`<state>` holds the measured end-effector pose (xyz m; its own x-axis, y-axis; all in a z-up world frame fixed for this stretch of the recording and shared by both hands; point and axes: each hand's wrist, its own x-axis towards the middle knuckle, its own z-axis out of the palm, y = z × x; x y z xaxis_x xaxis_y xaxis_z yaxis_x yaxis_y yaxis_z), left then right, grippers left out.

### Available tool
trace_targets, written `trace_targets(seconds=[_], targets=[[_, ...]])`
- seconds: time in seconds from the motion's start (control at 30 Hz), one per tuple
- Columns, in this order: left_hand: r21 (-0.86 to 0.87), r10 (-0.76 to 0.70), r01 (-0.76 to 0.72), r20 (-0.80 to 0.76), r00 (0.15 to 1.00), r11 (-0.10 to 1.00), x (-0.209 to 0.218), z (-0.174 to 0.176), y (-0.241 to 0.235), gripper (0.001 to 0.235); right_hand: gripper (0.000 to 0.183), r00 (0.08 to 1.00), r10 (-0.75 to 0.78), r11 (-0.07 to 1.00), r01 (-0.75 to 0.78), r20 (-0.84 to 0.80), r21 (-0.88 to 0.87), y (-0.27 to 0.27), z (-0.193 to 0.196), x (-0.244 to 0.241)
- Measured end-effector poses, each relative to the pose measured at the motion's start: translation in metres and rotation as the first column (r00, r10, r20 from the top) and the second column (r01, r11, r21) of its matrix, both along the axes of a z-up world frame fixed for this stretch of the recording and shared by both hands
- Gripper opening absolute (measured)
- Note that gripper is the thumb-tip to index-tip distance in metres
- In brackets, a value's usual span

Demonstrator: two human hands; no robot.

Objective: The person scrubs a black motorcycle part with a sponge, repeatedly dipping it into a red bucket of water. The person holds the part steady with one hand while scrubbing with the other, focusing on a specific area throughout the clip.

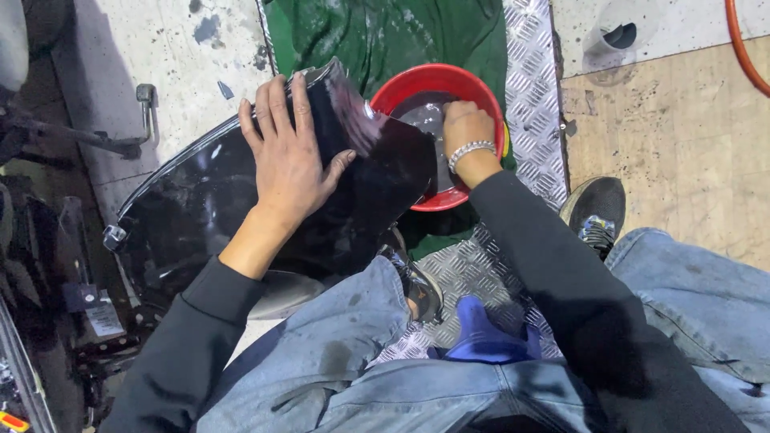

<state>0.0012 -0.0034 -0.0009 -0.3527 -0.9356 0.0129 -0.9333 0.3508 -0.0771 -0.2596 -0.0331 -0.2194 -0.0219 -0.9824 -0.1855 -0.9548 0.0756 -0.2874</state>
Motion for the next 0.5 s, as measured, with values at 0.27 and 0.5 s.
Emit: trace_targets(seconds=[0.27,0.5], targets=[[-0.037,-0.03,0.03,0.003,1.0,0.999,-0.001,0.001,0.001,0.105,0.041,0.852,-0.024,0.99,0.092,0.523,-0.106,0.041,0.074,0.031],[-0.021,-0.027,0.027,-0.002,1.0,0.999,0.002,-0.002,0.002,0.102,0.061,0.837,0.205,0.92,0.012,0.508,-0.392,0.143,0.122,0.115]])
